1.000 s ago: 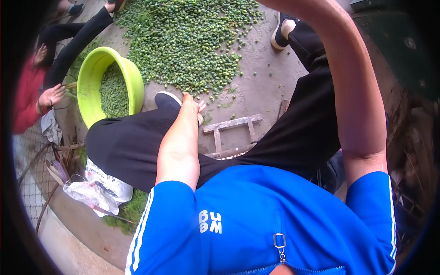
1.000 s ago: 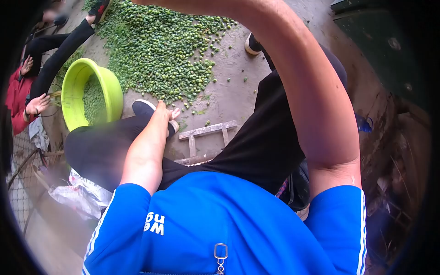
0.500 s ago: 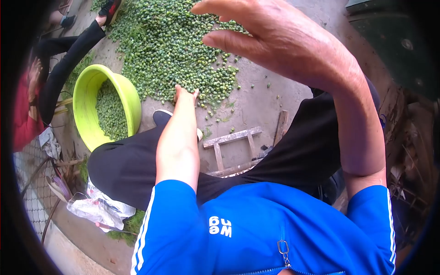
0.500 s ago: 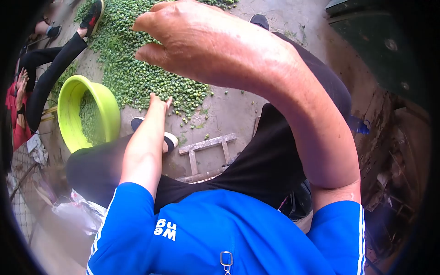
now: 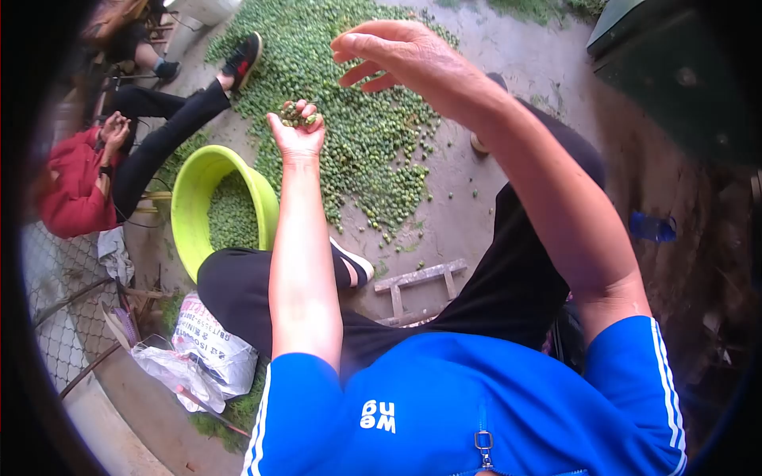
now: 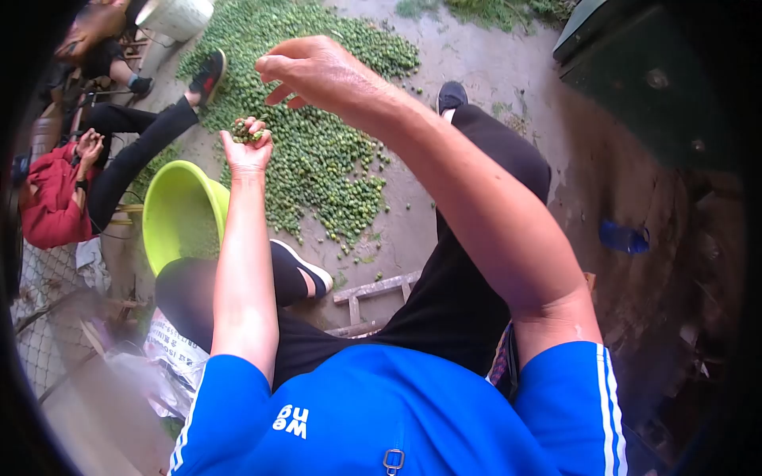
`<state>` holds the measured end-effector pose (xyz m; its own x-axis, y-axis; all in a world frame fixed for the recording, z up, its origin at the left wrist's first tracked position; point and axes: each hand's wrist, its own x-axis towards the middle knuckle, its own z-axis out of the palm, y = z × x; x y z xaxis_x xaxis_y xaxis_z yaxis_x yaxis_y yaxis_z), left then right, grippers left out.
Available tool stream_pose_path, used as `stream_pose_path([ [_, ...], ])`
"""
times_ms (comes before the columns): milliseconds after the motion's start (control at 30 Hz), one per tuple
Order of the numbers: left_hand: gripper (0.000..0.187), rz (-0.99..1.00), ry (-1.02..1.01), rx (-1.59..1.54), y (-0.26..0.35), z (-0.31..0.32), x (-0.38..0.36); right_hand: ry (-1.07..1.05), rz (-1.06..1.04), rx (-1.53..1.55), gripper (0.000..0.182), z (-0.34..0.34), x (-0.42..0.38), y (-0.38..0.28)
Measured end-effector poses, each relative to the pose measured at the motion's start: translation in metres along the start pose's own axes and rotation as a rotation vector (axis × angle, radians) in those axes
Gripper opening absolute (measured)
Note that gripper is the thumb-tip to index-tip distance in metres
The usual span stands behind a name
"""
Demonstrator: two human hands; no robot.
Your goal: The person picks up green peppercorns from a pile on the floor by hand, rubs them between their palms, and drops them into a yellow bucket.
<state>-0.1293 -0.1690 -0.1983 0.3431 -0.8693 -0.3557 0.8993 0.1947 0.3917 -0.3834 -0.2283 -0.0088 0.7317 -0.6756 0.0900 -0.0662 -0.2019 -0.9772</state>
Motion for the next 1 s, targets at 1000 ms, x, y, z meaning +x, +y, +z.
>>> stream_pose_path([
  [1000, 0.019, 0.686, -0.301, 0.727, 0.034, 0.197, -0.111, 0.258, 0.178, 1.816, 0.052, 0.078, 0.046, -0.008],
])
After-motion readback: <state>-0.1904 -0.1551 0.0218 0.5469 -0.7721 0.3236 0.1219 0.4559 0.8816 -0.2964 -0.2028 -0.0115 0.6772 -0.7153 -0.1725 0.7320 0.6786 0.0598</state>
